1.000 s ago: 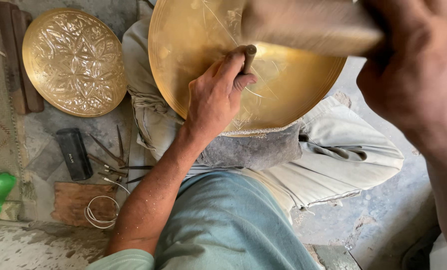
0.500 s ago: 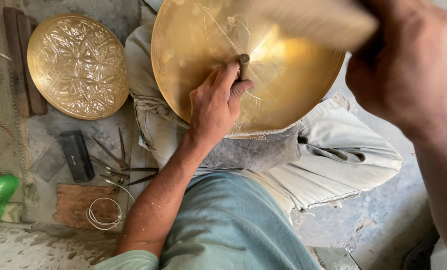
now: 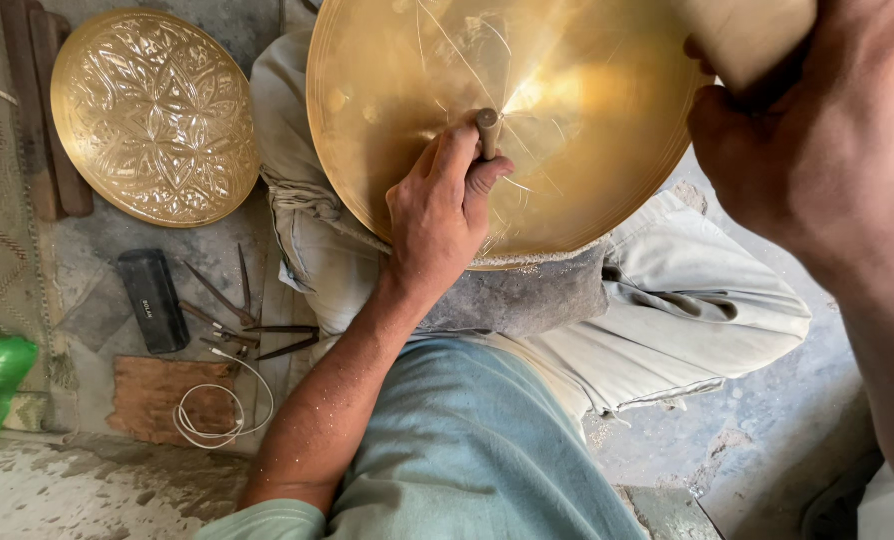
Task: The person sits cross-legged on the floor with a large brass tray resting on their lap. They first scribe guide lines onto the tray with a handheld scriber, reposition the tray with a rope, then hold a chisel against the surface and strike it with a wooden mallet to carve a floral pattern into the brass.
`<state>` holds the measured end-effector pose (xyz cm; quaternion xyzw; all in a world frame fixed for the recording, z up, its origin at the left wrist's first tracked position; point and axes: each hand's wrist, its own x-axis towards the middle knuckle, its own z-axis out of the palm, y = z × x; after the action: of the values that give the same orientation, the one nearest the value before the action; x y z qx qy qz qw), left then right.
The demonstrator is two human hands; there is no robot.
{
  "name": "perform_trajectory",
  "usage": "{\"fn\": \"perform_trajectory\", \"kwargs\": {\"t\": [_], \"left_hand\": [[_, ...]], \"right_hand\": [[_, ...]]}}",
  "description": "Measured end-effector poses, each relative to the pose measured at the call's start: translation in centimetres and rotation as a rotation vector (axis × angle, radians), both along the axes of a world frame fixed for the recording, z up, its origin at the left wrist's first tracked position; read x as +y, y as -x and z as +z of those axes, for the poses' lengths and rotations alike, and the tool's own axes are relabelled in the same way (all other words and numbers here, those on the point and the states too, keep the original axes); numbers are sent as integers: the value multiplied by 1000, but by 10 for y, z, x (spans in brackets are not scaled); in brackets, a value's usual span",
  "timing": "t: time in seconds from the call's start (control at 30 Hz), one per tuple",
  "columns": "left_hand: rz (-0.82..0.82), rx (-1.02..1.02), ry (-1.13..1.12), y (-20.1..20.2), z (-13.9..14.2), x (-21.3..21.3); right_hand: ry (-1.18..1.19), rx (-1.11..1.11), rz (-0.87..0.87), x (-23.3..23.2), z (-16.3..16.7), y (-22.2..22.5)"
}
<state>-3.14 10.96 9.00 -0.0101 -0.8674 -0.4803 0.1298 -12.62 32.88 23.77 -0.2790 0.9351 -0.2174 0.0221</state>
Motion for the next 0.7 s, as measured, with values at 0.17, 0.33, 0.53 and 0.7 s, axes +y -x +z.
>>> {"fn": "perform_trajectory", "kwargs": {"t": [0.17, 0.33, 0.53, 0.7], "left_hand": [[16, 7, -6, -4, -2, 0], [29, -46, 32, -7, -5, 2], [63, -71, 29, -10, -8, 4], [74, -1, -61, -13, -8, 6]], "right_hand": [[-506, 482, 158, -26, 20, -6], [-554, 433, 154, -35, 25, -7], [-407, 287, 157, -29, 16, -7], [-287, 277, 192, -27, 12, -8]]}}
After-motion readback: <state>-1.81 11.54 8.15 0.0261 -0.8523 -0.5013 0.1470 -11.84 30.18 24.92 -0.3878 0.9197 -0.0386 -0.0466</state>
